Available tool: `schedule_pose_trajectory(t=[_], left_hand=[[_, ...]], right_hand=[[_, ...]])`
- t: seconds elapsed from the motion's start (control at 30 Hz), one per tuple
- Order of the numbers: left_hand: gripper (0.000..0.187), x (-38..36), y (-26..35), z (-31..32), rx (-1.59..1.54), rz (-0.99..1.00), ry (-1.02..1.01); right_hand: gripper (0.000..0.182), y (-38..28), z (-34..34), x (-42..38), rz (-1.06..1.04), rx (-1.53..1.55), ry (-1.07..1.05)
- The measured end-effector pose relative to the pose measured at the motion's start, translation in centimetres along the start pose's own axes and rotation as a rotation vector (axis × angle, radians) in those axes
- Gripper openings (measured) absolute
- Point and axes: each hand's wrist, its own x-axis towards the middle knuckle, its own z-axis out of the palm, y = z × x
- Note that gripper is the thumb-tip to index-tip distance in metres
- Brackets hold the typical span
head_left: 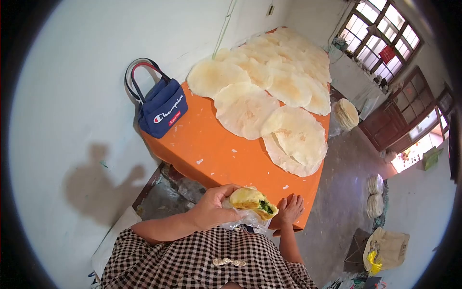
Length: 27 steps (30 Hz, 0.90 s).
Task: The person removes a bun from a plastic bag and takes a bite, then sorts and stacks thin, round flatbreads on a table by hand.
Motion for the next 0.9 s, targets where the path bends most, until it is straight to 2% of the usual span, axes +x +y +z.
schedule_pose_trajectory(t=[0.1, 0.4, 0.9], left_hand=[[0.037, 0.0, -0.3, -0.3, -0.05, -0.08, -0.011], [0.045, 0.3, -0.5, -1.5, -0.026, -0.125, -0.099], [0.04, 0.8, -1.1, -3.0, 0.023, -0.069, -0.11]], right_hand=[[0.046, -0.4, -0.6, 0.2, -0.011, 0.002, -0.036], [0.049, 0.3, 0.7, 0.3, -0.022, -0.083, -0.06], [0.05, -0.3, 0.4, 0.4, 0.018, -0.123, -0.081]])
